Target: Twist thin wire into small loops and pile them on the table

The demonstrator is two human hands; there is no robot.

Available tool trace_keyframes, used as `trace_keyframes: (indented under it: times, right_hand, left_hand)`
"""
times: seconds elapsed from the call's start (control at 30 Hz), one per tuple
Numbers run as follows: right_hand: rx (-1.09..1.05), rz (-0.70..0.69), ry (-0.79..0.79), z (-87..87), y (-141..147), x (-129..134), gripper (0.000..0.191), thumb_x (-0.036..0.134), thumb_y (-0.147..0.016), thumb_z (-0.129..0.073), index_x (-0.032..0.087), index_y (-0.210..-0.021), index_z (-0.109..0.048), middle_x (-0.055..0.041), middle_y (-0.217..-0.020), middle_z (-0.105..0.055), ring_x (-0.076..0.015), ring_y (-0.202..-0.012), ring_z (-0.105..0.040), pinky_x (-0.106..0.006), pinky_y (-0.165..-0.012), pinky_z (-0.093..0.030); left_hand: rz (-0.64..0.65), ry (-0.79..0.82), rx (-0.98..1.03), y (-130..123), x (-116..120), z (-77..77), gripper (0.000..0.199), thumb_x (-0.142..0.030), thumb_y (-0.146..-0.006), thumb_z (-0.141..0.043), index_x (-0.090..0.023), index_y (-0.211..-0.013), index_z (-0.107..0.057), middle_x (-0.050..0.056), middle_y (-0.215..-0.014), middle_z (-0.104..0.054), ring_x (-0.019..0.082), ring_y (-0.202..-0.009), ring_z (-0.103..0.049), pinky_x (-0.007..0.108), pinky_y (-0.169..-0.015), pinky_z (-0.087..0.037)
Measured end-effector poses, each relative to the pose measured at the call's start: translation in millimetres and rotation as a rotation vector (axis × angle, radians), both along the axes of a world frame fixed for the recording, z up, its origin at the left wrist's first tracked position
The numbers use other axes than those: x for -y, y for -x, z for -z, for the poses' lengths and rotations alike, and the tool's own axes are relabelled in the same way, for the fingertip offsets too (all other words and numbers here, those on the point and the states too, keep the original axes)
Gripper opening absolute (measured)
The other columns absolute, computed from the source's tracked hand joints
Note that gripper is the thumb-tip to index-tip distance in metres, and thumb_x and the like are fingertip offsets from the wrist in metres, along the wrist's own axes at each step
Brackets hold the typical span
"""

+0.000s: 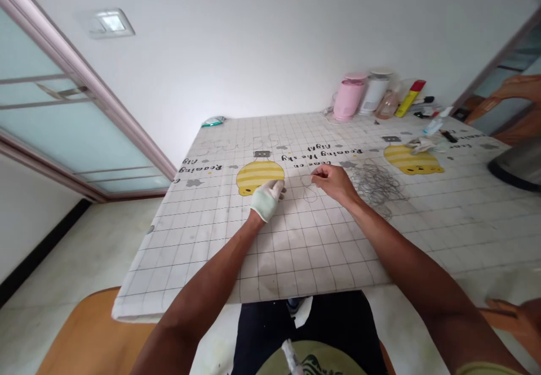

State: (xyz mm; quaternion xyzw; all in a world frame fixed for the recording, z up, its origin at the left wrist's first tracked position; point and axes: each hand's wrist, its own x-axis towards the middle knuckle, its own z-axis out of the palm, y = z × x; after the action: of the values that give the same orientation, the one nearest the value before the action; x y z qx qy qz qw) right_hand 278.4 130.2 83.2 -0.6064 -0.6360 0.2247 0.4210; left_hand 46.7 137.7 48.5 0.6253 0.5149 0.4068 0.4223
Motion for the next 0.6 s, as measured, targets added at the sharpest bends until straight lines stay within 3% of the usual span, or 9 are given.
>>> trace_keyframes:
  times: [0.1,0.2,0.4,0.6]
  right_hand:
    - [-0.078,-0.002,0.008,-4.4,21,-3,0.014,0.036,-0.079,-0.072,0.022,-0.082,-0.073,-0.0031,-0.075,-0.074,-0.019,-0.067,-0.065,-0.029,-0.055,-0.045]
    - [-0.165,-0.058,0.03,-1.0,33,-5,0.015,0.036,-0.081,-0.072,0.021,-0.084,-0.072,-0.005,-0.08,-0.076,-0.0197,-0.068,-0.067,-0.029,-0.052,-0.046]
    - [-0.389,-0.193,0.009,16.6,36,-9,0.019,0.039,-0.086,-0.073,0.021,-0.087,-0.067,-0.0077,-0.089,-0.077,-0.0176,-0.07,-0.066,-0.027,-0.052,-0.049]
    - [-0.444,-0.222,0.006,20.9,26,-6,0.024,0.044,-0.085,-0.074,0.022,-0.085,-0.065,-0.0049,-0.083,-0.072,-0.0148,-0.063,-0.058,-0.029,-0.055,-0.051]
  left_hand:
    - [0.108,0.02,0.077,-3,6,-0.9,0.04,-0.049,-0.097,-0.055,-0.017,-0.11,-0.075,0.007,-0.099,-0.078,0.017,-0.075,-0.07,0.027,-0.067,-0.054]
    - [0.131,0.081,0.081,-6,4,2.7,0.038,-0.041,-0.091,-0.067,-0.018,-0.118,-0.077,0.005,-0.093,-0.078,0.016,-0.074,-0.069,0.026,-0.067,-0.055]
    - [0.155,0.172,0.225,-8,-3,15.0,0.028,-0.027,-0.09,-0.067,-0.015,-0.11,-0.08,0.007,-0.09,-0.079,0.012,-0.069,-0.067,0.025,-0.068,-0.056]
    - [0.109,0.192,0.17,-4,-3,8.0,0.026,-0.027,-0.091,-0.065,-0.014,-0.107,-0.08,0.006,-0.084,-0.078,0.012,-0.066,-0.065,0.024,-0.063,-0.054]
